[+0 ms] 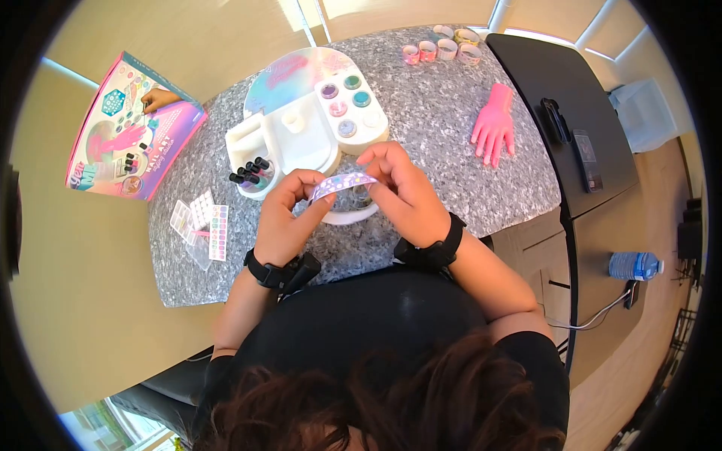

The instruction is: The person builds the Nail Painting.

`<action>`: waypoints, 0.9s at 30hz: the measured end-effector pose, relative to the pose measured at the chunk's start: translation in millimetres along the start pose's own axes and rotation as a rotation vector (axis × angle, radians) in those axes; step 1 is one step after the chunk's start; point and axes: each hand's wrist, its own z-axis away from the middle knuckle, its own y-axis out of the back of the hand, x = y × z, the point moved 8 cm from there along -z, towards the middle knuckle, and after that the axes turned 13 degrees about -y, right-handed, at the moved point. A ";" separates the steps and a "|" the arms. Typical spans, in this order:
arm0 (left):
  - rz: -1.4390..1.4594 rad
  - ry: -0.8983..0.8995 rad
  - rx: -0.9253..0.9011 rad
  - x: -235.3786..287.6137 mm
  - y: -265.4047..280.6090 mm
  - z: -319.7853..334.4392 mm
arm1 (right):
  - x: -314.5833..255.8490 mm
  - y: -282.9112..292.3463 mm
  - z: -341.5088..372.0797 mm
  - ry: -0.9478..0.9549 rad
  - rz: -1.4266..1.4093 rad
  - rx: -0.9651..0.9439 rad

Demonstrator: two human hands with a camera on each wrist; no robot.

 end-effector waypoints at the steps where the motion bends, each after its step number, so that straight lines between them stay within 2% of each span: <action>1: 0.004 0.015 0.004 -1.5 0.0 -0.5 | 0.0 1.9 -0.4 0.001 -0.001 0.003; 5: -0.002 0.004 0.012 -3.9 -3.6 -2.5 | 5.3 11.6 -1.5 -0.074 0.223 0.038; 7: 0.097 0.169 0.045 -15.4 -4.3 0.0 | 6.6 13.6 -0.9 -0.120 0.330 0.057; 8: 0.094 0.169 0.047 -18.4 -4.4 -0.8 | 5.4 15.9 -0.5 -0.128 0.437 0.104; 10: -0.071 0.172 0.034 -29.4 -2.2 -1.9 | 4.9 19.0 -1.6 -0.135 0.544 0.149; 12: -0.121 0.178 0.030 -35.8 -1.5 -4.2 | 13.2 22.5 -4.5 -0.235 0.631 0.156; 14: -0.170 0.184 0.025 -37.3 -1.8 -6.8 | 14.2 20.6 -5.1 -0.226 0.653 0.138; 16: -0.393 0.174 0.001 -34.1 -0.3 -8.5 | 16.5 18.4 -5.3 -0.219 0.673 0.119; 17: -0.394 0.176 0.001 -31.5 -1.5 -8.0 | 16.6 18.2 -5.4 -0.199 0.695 0.130; 19: -0.549 0.071 -0.001 -14.2 -2.2 -9.3 | 15.9 17.7 -5.6 -0.180 0.716 0.142; 27: -0.694 -0.009 0.080 5.9 12.0 0.1 | 5.0 15.3 -3.6 -0.098 0.700 0.131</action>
